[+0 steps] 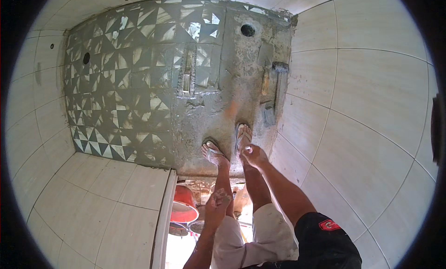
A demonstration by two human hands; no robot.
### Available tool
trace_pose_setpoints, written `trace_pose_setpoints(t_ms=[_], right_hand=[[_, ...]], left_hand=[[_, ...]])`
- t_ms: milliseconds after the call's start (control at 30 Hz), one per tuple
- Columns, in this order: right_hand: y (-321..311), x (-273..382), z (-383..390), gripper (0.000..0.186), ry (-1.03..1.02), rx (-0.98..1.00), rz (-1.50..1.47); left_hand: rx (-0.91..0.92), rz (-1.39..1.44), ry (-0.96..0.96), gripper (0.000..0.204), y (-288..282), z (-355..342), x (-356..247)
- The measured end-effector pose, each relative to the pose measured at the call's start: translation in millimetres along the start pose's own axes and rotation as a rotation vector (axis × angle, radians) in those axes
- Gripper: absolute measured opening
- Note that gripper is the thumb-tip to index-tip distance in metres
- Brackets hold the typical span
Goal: The recorder is applying cement and placing/leveling tiles on a bathroom floor.
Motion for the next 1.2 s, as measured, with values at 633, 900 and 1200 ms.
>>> trace_pose_setpoints(t_ms=[633,900,1200], right_hand=[[-102.2,-47.5,-306.5,0.051,0.201,-0.487,-0.096],[2.1,-45.7,-167.7,0.056,0.049,-0.346,-0.1],[-56.1,-3.3,-233.1,0.031,-0.284,-0.603,0.233]], left_hand=[[0.127,0.533,-0.363,0.04,138.7,-77.0,16.6],[0.073,0.564,-0.324,0.036,126.5,-98.3,18.0],[0.25,0.602,-0.237,0.039,97.6,-91.6,-52.5]])
Point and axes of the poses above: each hand's wrist, its own z-axis away from the middle knuckle, its own y-axis out of the palm, x = y × z, the point moved 1 cm from there along -z, towards the middle knuckle, and after that the axes turned 14 degrees about z, right-handed, at the moved point
